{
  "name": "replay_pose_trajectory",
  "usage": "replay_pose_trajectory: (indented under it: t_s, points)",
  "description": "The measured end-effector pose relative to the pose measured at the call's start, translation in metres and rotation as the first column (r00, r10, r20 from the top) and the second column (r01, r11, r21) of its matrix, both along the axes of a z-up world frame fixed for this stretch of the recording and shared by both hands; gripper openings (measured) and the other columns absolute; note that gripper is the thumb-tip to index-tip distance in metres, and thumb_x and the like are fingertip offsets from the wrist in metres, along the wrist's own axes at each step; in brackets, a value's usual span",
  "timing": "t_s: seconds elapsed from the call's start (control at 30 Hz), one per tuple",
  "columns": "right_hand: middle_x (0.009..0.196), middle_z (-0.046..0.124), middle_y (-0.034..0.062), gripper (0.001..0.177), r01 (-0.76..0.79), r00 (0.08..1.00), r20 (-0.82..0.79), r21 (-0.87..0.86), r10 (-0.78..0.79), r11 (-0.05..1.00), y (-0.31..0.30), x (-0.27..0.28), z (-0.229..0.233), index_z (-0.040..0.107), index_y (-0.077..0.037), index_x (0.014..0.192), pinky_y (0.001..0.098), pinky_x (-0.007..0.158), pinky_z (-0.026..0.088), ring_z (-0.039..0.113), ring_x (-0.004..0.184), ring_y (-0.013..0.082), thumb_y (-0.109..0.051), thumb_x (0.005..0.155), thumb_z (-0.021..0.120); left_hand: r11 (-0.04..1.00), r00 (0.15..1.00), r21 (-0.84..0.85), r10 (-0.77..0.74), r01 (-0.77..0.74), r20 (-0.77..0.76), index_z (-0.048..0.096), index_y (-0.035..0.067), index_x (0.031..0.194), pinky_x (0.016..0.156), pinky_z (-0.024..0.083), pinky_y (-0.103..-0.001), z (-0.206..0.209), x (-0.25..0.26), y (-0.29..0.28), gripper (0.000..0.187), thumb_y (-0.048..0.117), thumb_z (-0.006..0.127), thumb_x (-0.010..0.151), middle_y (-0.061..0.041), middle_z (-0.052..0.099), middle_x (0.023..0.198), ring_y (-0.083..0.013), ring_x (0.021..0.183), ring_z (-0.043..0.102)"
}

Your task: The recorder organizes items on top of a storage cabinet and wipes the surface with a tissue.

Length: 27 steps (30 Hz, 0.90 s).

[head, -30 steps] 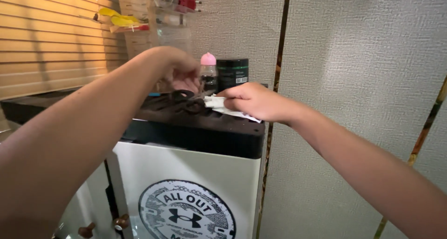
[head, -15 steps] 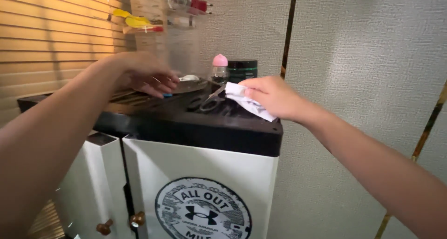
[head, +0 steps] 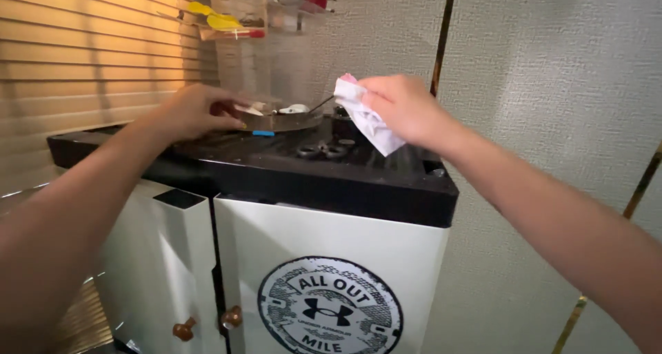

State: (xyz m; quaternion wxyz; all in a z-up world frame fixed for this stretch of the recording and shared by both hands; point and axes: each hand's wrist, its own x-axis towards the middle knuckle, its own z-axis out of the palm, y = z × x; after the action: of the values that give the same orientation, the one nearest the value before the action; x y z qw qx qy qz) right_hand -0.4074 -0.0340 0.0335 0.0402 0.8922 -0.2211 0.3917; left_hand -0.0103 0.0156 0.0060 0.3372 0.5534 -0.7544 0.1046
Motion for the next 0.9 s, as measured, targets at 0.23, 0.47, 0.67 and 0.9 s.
replay_pose_trajectory:
  t_s: [0.23,0.47,0.67,0.9]
  points:
    - [0.094,0.074,0.0181,0.031,0.172,0.98,-0.071,-0.179,-0.187,0.969,0.012,0.006,0.007,0.074,-0.013,0.12,0.0473,0.074,0.052,0.069,0.082,0.0374,-0.024,0.101,0.053,0.999,1.0,-0.043,-0.005,0.004,-0.004,0.076,0.017,0.119,0.086,0.058,-0.035,0.008,-0.034,0.021,0.034,0.026,0.075,0.087,-0.006,0.08,0.099,-0.0185,0.091,0.075]
    - [0.093,0.072,0.0208,0.031,0.016,1.0,-0.006,-0.168,-0.018,0.986,0.012,0.014,-0.003,0.071,-0.008,0.122,0.0445,0.071,0.053,0.071,0.081,0.0362,-0.024,0.1,0.055,0.994,0.975,0.105,-0.006,-0.018,0.224,0.081,0.016,0.11,0.087,0.057,-0.037,0.008,-0.049,-0.003,0.028,0.017,0.074,0.083,-0.009,0.08,0.101,-0.0251,0.094,0.076]
    - [0.098,0.072,0.0211,0.029,0.047,0.999,-0.008,-0.223,-0.05,0.974,0.018,0.009,-0.012,0.071,-0.006,0.118,0.0465,0.074,0.052,0.069,0.086,0.0394,-0.02,0.101,0.053,0.999,0.934,0.053,-0.018,-0.001,0.358,0.076,0.014,0.115,0.088,0.057,-0.039,0.001,-0.031,-0.039,0.033,0.01,0.071,0.082,-0.01,0.078,0.106,-0.0278,0.098,0.074]
    - [0.116,0.071,0.0213,0.034,-0.12,0.992,-0.077,-0.298,0.102,0.947,0.025,0.005,-0.018,0.067,-0.004,0.129,0.0457,0.086,0.052,0.068,0.099,0.0394,-0.017,0.1,0.053,0.991,0.891,0.034,0.103,-0.131,0.441,0.078,0.018,0.11,0.084,0.056,-0.045,0.002,-0.057,-0.008,0.038,0.0,0.067,0.078,-0.011,0.07,0.111,-0.0324,0.101,0.07]
